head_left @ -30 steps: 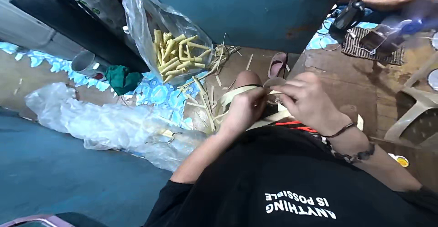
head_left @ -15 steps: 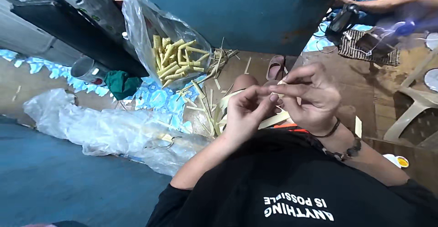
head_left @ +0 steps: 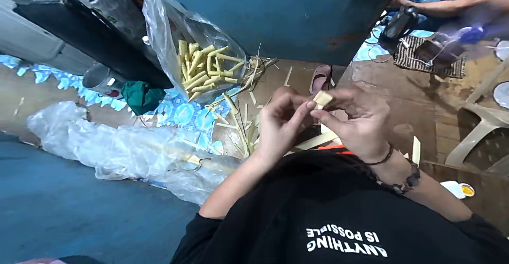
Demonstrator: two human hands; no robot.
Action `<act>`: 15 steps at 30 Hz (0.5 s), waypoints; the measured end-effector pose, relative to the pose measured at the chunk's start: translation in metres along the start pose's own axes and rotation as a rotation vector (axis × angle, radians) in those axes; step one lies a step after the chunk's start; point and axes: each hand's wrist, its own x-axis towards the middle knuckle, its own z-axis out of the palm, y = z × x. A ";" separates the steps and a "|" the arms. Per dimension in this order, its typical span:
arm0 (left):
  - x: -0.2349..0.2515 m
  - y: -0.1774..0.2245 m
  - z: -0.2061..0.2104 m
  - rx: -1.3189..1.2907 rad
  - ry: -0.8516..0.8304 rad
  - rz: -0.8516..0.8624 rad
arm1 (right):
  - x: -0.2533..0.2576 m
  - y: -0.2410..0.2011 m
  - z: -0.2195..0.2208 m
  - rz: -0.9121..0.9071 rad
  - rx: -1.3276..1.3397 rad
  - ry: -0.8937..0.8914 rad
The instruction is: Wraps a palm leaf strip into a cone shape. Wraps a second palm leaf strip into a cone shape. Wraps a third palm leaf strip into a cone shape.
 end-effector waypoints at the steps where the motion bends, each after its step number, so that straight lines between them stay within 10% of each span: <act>1: 0.000 -0.001 0.000 -0.065 -0.009 -0.069 | -0.001 0.001 0.001 -0.053 -0.026 0.036; 6: -0.004 0.007 -0.004 -0.237 -0.163 -0.185 | -0.001 0.009 -0.004 -0.291 -0.227 0.107; 15: -0.005 -0.005 -0.003 0.037 -0.112 -0.043 | 0.003 0.003 -0.011 0.140 -0.121 -0.053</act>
